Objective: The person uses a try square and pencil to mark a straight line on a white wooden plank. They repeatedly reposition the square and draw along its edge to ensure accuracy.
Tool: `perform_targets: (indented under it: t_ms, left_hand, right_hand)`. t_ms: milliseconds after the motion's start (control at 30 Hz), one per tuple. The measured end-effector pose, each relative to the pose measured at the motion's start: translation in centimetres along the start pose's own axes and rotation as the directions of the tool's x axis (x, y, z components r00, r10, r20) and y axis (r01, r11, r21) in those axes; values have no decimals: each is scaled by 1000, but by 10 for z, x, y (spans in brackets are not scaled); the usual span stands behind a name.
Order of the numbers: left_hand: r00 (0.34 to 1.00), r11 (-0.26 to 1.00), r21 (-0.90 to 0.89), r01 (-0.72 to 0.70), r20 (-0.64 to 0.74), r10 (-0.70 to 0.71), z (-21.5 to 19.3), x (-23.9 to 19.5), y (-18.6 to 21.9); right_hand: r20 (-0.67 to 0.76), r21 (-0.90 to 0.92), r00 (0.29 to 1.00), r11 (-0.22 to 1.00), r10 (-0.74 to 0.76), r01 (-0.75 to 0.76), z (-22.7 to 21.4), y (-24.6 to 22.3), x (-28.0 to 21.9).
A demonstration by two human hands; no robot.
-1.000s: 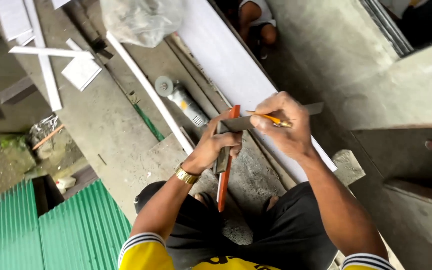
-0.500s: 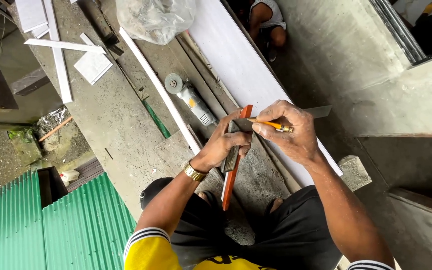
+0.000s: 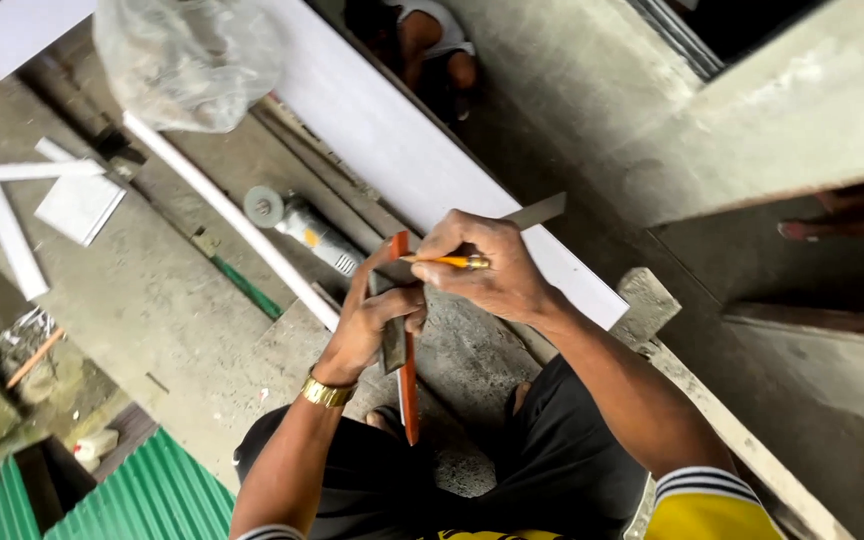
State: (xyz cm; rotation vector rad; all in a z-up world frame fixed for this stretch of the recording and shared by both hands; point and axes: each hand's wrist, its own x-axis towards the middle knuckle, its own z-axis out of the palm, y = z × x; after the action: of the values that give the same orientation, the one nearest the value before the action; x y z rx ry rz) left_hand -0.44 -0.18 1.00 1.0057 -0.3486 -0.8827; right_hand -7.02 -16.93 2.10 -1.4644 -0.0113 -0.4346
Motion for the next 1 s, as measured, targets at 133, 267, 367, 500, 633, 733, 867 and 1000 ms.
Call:
perform_targets:
  t_ms: [133, 267, 367, 500, 633, 733, 867, 1000]
  left_hand:
    - [1000, 1000, -20, -9, -8, 9, -14, 0, -15]
    - [1000, 1000, -5, -6, -5, 6, -11, -1, -10]
    - [1000, 1000, -13, -2, 1, 2, -15, -3, -16]
    - [999, 995, -94, -36, -5, 36, -31, -1, -34]
    - [999, 995, -93, -38, -16, 37, -33, -1, -34]
    - [999, 992, -116, -54, -6, 54, -40, -4, -42]
    - [1000, 991, -132, -8, -30, 4, -40, -2, -41]
    - [1000, 992, -127, 1, -30, -5, -39, 3, -36]
  right_hand:
    - [99, 38, 993, 997, -64, 61, -2, 3, 4]
    - [123, 76, 990, 995, -76, 67, 2, -4, 6]
    - [134, 74, 989, 995, -71, 61, 0, -6, 8]
    - [149, 22, 988, 999, -41, 38, -3, -1, 8]
    - [127, 35, 991, 999, -27, 23, 1, 7, 3]
    - [133, 37, 991, 999, 2, -7, 2, -5, 4]
    - [109, 12, 994, 1000, 25, -26, 1, -1, 5]
    - [69, -26, 998, 1000, 14, -13, 0, 12, 5]
